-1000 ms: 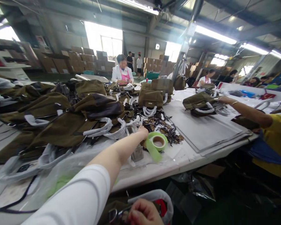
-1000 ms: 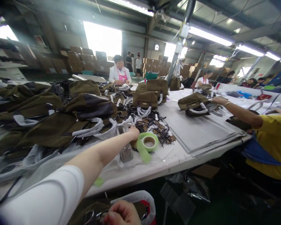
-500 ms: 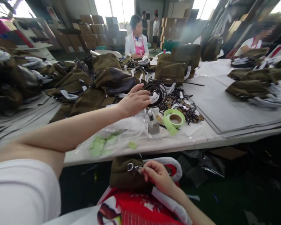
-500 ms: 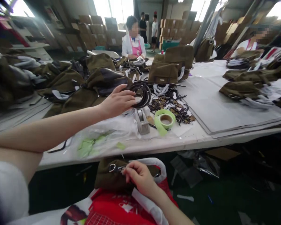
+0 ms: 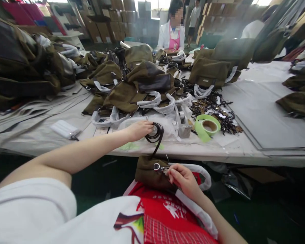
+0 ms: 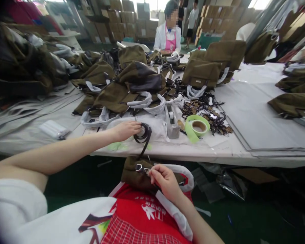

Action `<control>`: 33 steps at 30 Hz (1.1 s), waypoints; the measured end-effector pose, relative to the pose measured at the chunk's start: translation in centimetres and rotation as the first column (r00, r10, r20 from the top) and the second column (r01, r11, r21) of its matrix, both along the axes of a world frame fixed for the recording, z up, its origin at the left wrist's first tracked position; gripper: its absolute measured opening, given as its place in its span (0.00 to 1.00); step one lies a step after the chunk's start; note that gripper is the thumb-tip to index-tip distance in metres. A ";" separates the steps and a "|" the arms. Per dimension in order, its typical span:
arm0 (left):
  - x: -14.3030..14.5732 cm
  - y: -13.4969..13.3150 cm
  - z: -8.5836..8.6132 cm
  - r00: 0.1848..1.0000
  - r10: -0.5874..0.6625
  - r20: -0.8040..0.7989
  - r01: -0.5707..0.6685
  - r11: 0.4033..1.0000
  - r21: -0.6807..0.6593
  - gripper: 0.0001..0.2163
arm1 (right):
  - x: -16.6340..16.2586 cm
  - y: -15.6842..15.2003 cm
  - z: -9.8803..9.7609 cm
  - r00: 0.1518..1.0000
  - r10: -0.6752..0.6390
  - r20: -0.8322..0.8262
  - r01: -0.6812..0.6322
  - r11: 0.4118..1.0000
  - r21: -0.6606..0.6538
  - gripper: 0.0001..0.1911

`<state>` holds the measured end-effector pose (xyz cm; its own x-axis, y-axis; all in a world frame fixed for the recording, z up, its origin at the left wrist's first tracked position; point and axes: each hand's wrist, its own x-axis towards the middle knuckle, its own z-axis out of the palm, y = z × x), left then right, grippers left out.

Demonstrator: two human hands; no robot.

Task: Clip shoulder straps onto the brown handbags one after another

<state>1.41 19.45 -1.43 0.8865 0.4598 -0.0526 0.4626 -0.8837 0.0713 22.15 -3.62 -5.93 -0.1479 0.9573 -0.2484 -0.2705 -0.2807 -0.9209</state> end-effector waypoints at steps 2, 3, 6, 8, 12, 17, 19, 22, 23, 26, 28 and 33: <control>0.2 -0.3 0.1 0.995 0.091 0.026 -0.092 0.996 0.015 0.15 | 0.2 -0.3 -0.1 1.000 -0.015 0.005 0.015 1.000 -0.011 0.21; 0.1 -0.5 0.1 0.986 0.162 0.048 -0.163 0.986 0.020 0.14 | 0.3 -0.4 -0.2 1.000 -0.022 0.003 0.023 1.000 -0.018 0.21; -0.7 -0.5 0.2 0.916 0.375 0.141 -0.383 0.923 0.029 0.15 | 0.7 -0.7 -0.5 1.000 -0.026 -0.003 0.026 0.999 -0.035 0.20; -1.6 -0.2 0.0 0.880 0.434 0.191 -0.451 0.891 0.053 0.17 | 0.8 -0.8 -0.6 1.000 -0.020 -0.009 0.020 0.999 -0.037 0.20; -2.5 0.7 -0.2 0.879 0.433 0.201 -0.462 0.877 0.130 0.19 | 0.7 -0.6 -0.4 0.999 -0.031 -0.027 0.030 0.998 -0.052 0.20; -1.1 1.3 0.3 0.977 0.205 0.054 -0.212 0.934 0.287 0.20 | 0.2 -0.3 0.1 0.999 -0.025 -0.029 0.023 0.998 -0.052 0.22; -0.4 1.5 0.5 0.990 0.138 -0.021 -0.125 0.943 0.309 0.15 | 0.1 -0.3 0.2 0.999 -0.028 -0.025 0.027 0.999 -0.047 0.21; -0.1 1.6 0.6 0.989 0.108 -0.099 -0.074 0.953 0.295 0.10 | 0.2 -0.5 0.1 0.999 -0.042 -0.022 0.041 0.998 -0.049 0.21; -0.2 1.6 0.6 0.988 0.109 -0.112 -0.072 0.955 0.287 0.09 | 0.2 -0.5 0.1 0.999 -0.047 -0.022 0.046 0.998 -0.050 0.20; -0.9 0.9 0.5 0.984 0.143 -0.110 -0.108 0.955 0.275 0.07 | 0.2 -0.6 0.2 0.998 -0.053 -0.014 0.053 0.998 -0.040 0.20; -1.3 -0.2 0.3 0.971 0.221 -0.086 -0.196 0.953 0.230 0.08 | 0.2 -0.4 0.3 0.998 -0.055 0.004 0.055 0.998 -0.027 0.21; -0.9 -4.8 0.1 0.822 0.567 -0.046 -0.565 0.804 -0.182 0.12 | -0.3 1.5 1.0 0.987 -0.119 0.109 0.118 0.993 0.023 0.18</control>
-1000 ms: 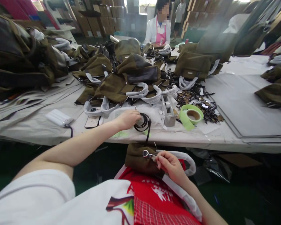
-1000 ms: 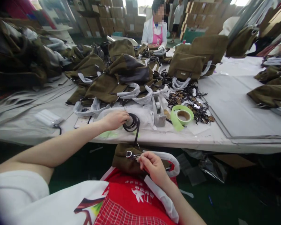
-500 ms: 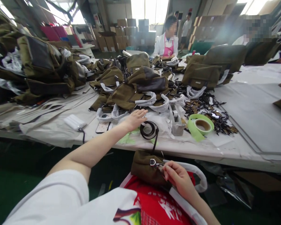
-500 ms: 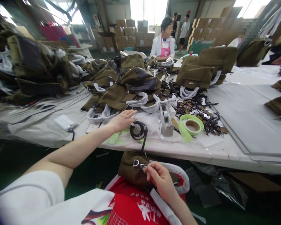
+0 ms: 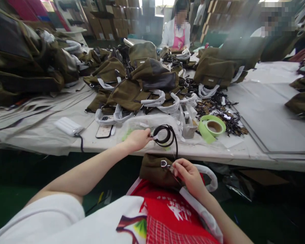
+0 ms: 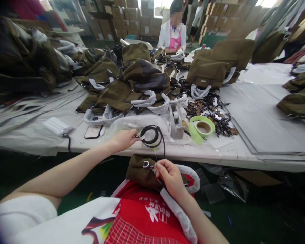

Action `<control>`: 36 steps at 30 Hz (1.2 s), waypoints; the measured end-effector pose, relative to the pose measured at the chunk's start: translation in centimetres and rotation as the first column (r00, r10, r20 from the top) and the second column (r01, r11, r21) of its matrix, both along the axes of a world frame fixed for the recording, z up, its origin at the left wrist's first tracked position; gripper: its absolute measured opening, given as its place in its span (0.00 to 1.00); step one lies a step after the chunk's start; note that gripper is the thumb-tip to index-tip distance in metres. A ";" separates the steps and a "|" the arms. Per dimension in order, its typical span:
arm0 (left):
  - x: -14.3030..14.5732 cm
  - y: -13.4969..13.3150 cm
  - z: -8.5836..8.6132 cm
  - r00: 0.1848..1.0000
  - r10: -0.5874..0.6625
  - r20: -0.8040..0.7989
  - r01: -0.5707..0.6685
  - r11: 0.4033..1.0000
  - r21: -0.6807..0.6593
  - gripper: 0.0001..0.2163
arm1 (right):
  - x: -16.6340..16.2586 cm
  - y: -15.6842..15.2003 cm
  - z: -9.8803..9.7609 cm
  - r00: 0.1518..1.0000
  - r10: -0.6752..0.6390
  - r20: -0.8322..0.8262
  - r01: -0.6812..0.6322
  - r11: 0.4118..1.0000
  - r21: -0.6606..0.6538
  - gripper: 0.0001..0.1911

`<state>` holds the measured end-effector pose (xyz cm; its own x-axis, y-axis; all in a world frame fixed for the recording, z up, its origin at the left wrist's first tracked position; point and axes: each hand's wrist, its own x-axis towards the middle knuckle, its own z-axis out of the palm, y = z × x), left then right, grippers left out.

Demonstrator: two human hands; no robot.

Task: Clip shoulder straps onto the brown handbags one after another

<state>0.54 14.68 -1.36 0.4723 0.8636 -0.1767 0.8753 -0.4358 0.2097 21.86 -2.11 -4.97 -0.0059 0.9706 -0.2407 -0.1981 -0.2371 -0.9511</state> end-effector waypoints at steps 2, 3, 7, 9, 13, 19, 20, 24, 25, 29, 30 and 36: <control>0.4 -1.8 -0.1 0.981 0.067 0.180 -0.030 0.980 -0.197 0.10 | -0.4 1.2 0.2 0.998 -0.034 0.058 0.032 0.999 0.037 0.17; 0.6 -2.6 -0.2 0.955 0.092 0.283 -0.006 0.956 -0.292 0.10 | -0.7 1.8 0.4 0.995 -0.041 0.093 0.036 0.998 0.056 0.16; 1.0 -4.7 -0.7 0.782 0.247 0.572 0.126 0.836 -0.533 0.11 | -1.5 3.4 0.8 0.973 0.005 0.230 -0.026 0.996 0.090 0.13; 1.0 -5.2 -1.0 0.722 0.306 0.620 0.150 0.806 -0.572 0.11 | -1.7 3.6 0.8 0.964 0.040 0.264 -0.064 0.995 0.082 0.12; 1.0 -5.4 -1.4 0.686 0.341 0.642 0.144 0.802 -0.580 0.10 | -1.8 3.5 0.8 0.956 0.088 0.279 -0.107 0.993 0.054 0.10; 1.1 -5.3 -1.2 0.727 0.249 0.640 0.147 0.854 -0.499 0.10 | -2.1 3.9 1.0 0.949 0.137 0.286 -0.144 0.990 0.005 0.08; 1.1 -5.3 -1.2 0.728 0.245 0.640 0.145 0.858 -0.493 0.10 | -2.1 4.0 1.0 0.949 0.132 0.286 -0.136 0.991 -0.005 0.08; 1.0 -5.2 -1.3 0.728 0.238 0.643 0.144 0.864 -0.483 0.11 | -2.3 4.0 1.1 0.951 0.124 0.284 -0.122 0.992 -0.026 0.08; 0.9 -5.2 -1.3 0.728 0.235 0.644 0.145 0.865 -0.480 0.11 | -2.3 3.9 1.1 0.950 0.124 0.285 -0.123 0.992 -0.023 0.08; 0.8 -5.2 -1.1 0.739 0.216 0.638 0.145 0.874 -0.464 0.11 | -2.4 3.7 1.3 0.944 0.118 0.307 -0.117 0.993 -0.024 0.09; 0.8 -5.3 -1.0 0.753 0.199 0.627 0.143 0.881 -0.452 0.11 | -2.4 3.8 1.4 0.941 0.121 0.315 -0.117 0.993 -0.031 0.09; 1.7 -6.1 -0.9 0.812 0.071 0.580 0.095 0.963 -0.251 0.12 | -2.5 4.5 1.3 0.940 0.147 0.307 -0.131 0.989 -0.071 0.12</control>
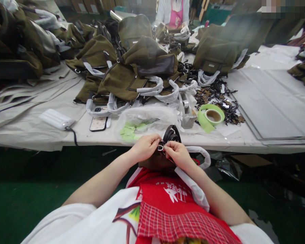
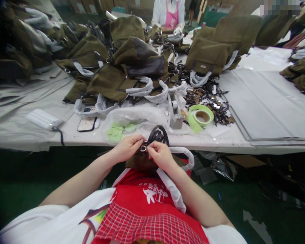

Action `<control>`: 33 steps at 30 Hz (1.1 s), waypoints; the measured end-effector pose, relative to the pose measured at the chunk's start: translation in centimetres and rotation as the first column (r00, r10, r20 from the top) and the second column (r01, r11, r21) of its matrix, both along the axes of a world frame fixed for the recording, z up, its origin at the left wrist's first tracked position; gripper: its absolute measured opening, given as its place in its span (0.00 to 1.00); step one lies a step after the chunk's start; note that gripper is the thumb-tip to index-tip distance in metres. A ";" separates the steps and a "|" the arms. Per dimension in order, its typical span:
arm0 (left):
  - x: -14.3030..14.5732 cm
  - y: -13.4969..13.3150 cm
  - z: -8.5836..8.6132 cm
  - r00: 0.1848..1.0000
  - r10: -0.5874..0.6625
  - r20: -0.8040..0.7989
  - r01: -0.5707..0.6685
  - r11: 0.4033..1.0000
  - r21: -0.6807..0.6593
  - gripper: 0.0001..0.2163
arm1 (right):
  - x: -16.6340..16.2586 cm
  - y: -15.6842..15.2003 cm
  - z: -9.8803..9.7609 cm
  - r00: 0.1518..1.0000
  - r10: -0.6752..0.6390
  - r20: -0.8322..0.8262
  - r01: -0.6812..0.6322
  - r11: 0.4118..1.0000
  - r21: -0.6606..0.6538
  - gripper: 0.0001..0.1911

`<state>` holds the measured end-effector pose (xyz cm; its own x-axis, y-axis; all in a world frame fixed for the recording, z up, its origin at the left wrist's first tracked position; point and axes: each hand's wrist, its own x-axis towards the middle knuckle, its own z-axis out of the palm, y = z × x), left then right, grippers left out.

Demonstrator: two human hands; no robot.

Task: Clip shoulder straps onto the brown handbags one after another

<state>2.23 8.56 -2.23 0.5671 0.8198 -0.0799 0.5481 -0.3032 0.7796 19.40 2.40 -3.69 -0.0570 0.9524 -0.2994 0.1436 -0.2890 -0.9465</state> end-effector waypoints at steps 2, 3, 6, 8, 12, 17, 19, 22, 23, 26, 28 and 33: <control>0.4 -0.2 -0.6 0.997 0.030 0.066 -0.029 0.999 -0.018 0.13 | 0.0 0.2 -0.3 1.000 -0.012 0.007 0.012 1.000 0.000 0.12; 0.7 -0.3 -1.0 0.993 0.060 0.100 -0.056 0.998 -0.037 0.13 | 0.1 0.2 -0.5 1.000 -0.015 0.012 0.015 1.000 0.000 0.12; 1.3 -0.4 -1.8 0.972 0.167 0.164 -0.155 0.984 -0.085 0.12 | 0.1 0.0 -0.9 1.000 -0.009 0.011 0.009 1.000 0.000 0.12; 1.6 -0.4 -1.9 0.954 0.216 0.207 -0.199 0.975 -0.099 0.11 | 0.2 -0.3 -1.0 0.999 -0.045 -0.014 0.046 0.998 0.033 0.10; 1.7 -0.2 -0.9 0.913 0.234 0.335 -0.226 0.972 -0.061 0.11 | 1.0 -1.7 -0.3 0.978 -0.161 -0.131 0.174 0.980 0.094 0.12; 1.4 -0.1 0.3 0.902 0.132 0.412 -0.031 0.969 -0.244 0.13 | 2.0 -3.2 0.6 0.934 -0.088 -0.347 0.124 0.989 0.082 0.17; 1.6 -0.3 0.6 0.912 0.091 0.399 0.023 0.962 -0.270 0.13 | 2.1 -3.6 0.5 0.931 -0.104 -0.349 0.145 0.985 0.093 0.17; 2.1 -0.7 0.9 0.916 0.086 0.391 0.059 0.937 -0.345 0.11 | 2.1 -4.0 0.3 0.955 -0.180 -0.238 0.213 0.969 0.124 0.10; 2.3 -0.9 1.0 0.915 0.105 0.389 0.059 0.921 -0.386 0.11 | 2.1 -4.1 0.4 0.965 -0.189 -0.181 0.217 0.964 0.151 0.10; 2.7 -1.3 1.3 0.913 0.160 0.376 0.050 0.870 -0.491 0.11 | 2.4 -4.7 0.8 0.986 -0.168 -0.016 0.167 0.955 0.245 0.09; 2.6 -1.5 1.4 0.911 0.168 0.376 0.054 0.857 -0.512 0.12 | 2.6 -4.9 1.1 0.984 -0.166 0.066 0.140 0.946 0.292 0.08; 2.3 -2.1 1.6 0.918 0.056 0.393 0.121 0.903 -0.412 0.10 | 2.8 -5.1 1.3 0.974 -0.209 0.087 0.174 0.937 0.303 0.09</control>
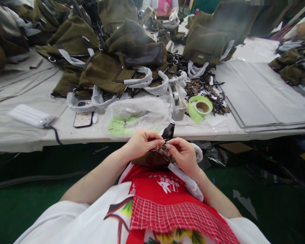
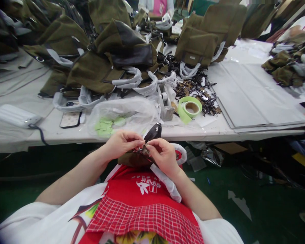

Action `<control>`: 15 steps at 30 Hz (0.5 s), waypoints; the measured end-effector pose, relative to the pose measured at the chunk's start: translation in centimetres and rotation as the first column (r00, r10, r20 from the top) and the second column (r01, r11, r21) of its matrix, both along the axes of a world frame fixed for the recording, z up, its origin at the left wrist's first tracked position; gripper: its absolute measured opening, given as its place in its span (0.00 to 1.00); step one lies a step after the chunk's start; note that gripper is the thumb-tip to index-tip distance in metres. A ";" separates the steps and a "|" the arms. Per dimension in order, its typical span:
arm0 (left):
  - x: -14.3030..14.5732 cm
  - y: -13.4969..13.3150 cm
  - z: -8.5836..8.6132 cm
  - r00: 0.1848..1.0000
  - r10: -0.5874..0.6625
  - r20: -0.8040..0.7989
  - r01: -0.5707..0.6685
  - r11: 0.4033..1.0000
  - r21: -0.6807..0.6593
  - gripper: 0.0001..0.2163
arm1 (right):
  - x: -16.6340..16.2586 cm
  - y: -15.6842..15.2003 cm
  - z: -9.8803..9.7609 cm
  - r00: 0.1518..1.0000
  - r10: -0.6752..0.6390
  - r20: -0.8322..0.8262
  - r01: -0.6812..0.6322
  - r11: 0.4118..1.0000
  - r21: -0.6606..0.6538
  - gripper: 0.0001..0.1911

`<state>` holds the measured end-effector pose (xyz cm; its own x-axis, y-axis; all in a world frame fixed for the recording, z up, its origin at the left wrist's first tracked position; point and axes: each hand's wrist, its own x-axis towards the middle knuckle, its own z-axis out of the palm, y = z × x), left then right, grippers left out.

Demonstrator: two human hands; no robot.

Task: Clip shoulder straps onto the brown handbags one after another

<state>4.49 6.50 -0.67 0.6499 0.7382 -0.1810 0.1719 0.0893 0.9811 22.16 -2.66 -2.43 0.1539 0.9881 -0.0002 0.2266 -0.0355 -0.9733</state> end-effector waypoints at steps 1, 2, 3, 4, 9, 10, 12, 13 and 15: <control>-0.1 -0.1 0.0 1.000 -0.020 -0.007 0.020 0.999 0.041 0.09 | -0.1 0.1 0.0 0.999 -0.008 -0.042 0.007 1.000 -0.016 0.09; -0.1 -0.2 0.0 0.999 -0.039 -0.016 0.040 0.996 0.083 0.09 | -0.1 0.2 0.0 0.995 -0.017 -0.093 0.013 0.999 -0.037 0.10; -0.1 -0.3 0.1 0.998 -0.052 -0.025 0.055 0.990 0.126 0.09 | -0.2 0.3 0.0 0.988 -0.027 -0.149 0.019 0.998 -0.060 0.11; 0.0 -0.5 0.1 0.998 -0.057 -0.037 0.062 0.983 0.171 0.09 | -0.3 0.4 0.0 0.978 -0.039 -0.206 0.021 0.996 -0.085 0.12; 0.5 -1.1 0.4 0.990 0.036 -0.137 0.017 0.929 0.369 0.10 | -0.7 1.0 -0.2 0.900 -0.103 -0.424 0.023 0.981 -0.191 0.16; 0.7 -1.3 0.4 0.988 0.057 -0.147 0.005 0.920 0.391 0.09 | -0.7 1.0 -0.2 0.884 -0.113 -0.454 0.020 0.979 -0.203 0.16; 0.9 -1.5 0.5 0.986 0.074 -0.151 -0.005 0.911 0.413 0.09 | -0.7 1.1 -0.3 0.859 -0.121 -0.498 0.009 0.975 -0.222 0.17; 1.0 -1.5 0.5 0.986 0.077 -0.150 -0.008 0.909 0.418 0.09 | -0.7 1.2 -0.4 0.850 -0.122 -0.512 0.005 0.975 -0.224 0.16; 1.1 -1.6 0.6 0.986 0.080 -0.149 -0.010 0.907 0.421 0.09 | -0.7 1.2 -0.4 0.842 -0.116 -0.528 -0.002 0.976 -0.218 0.16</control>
